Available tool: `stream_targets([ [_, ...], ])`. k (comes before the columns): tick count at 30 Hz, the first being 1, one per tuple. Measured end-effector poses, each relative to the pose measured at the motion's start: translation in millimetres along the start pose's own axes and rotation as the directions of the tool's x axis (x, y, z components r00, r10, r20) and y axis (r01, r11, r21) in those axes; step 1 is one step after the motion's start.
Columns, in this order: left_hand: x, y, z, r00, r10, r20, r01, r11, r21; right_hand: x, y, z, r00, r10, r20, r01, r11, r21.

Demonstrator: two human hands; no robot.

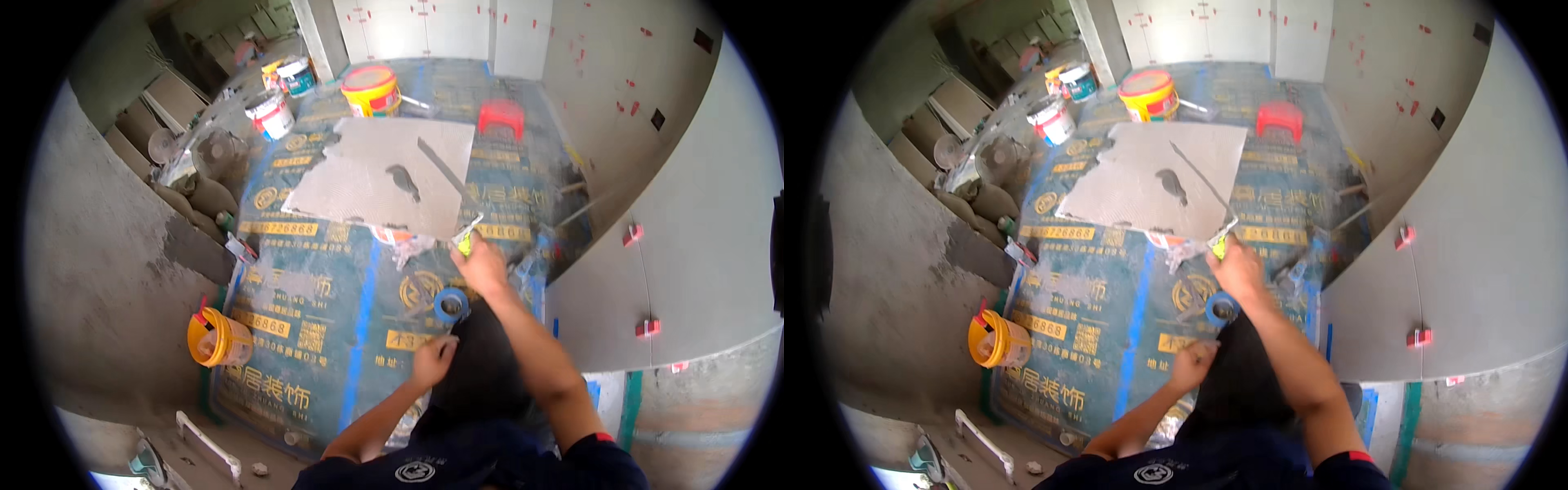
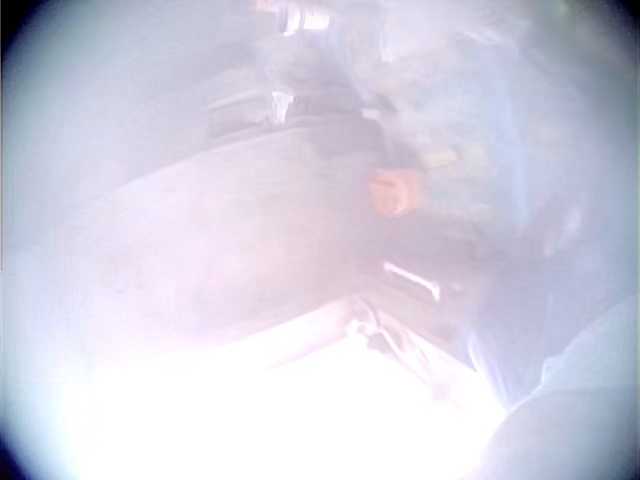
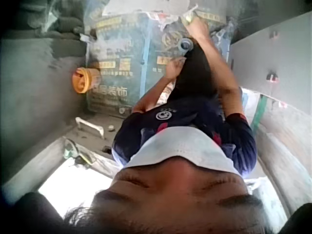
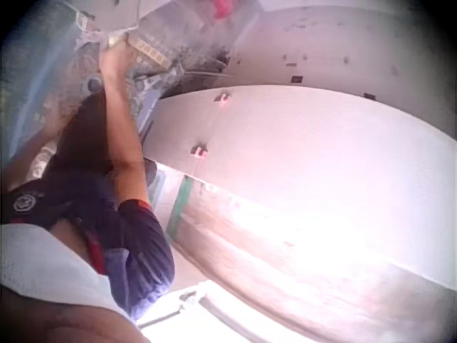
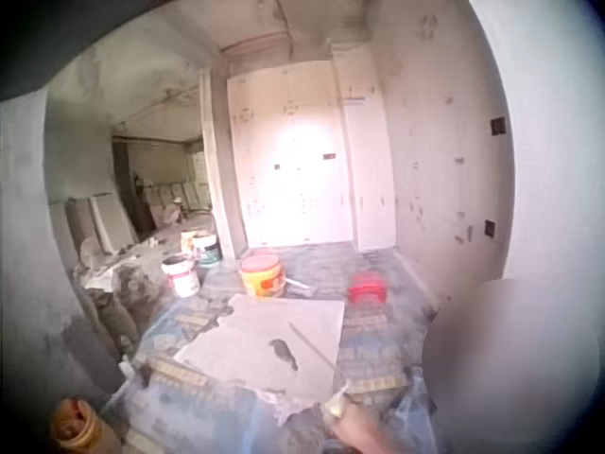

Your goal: The person positions a tile on a wall, trims the edge of another tile using a hand grinder, applies mortar to the back of the trimmed tile with a trowel, and then places the tile onto the wall.

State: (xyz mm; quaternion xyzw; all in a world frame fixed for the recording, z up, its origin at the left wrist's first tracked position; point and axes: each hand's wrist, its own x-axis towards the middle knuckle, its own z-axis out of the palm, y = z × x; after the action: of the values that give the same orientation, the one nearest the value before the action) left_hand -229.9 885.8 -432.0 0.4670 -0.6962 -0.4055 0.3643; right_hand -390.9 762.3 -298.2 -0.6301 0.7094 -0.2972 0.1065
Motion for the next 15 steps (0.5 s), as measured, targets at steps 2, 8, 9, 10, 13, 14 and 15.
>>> stream_targets([
  [2, 9, 4, 3, 0.999, -0.021, -0.031, 0.020, 0.999, -0.046, -24, 10, -20, 1.000, 0.007, -0.003, -0.007, 1.000, 0.013],
  [8, 74, 41, 76, 0.971, 0.228, -0.075, -0.239, 0.951, -0.194, -192, 90, -103, 0.971, -0.109, -0.212, 0.122, 0.991, 0.050],
  [9, 86, 43, 72, 0.988, 0.150, 0.032, -0.146, 0.984, -0.106, -215, 96, -112, 0.939, -0.172, -0.298, 0.194, 0.980, 0.047],
  [10, 103, 78, 86, 0.940, 0.338, -0.039, -0.336, 0.903, -0.267, -242, 113, -127, 0.905, -0.171, -0.391, 0.163, 0.985, -0.054],
  [13, 112, 232, 120, 0.692, 0.721, 0.009, -0.685, 0.661, -0.307, -343, 165, -148, 0.772, -0.114, -0.625, -0.053, 0.969, -0.243],
  [14, 110, 271, 139, 0.495, 0.868, -0.025, -0.824, 0.460, -0.329, -378, 169, -153, 0.686, 0.295, -0.665, -0.353, 0.934, 0.051],
  [15, 104, 310, 151, 0.369, 0.929, -0.033, -0.882, 0.339, -0.326, -405, 168, -155, 0.488, 0.649, -0.583, -0.567, 0.744, 0.353],
])
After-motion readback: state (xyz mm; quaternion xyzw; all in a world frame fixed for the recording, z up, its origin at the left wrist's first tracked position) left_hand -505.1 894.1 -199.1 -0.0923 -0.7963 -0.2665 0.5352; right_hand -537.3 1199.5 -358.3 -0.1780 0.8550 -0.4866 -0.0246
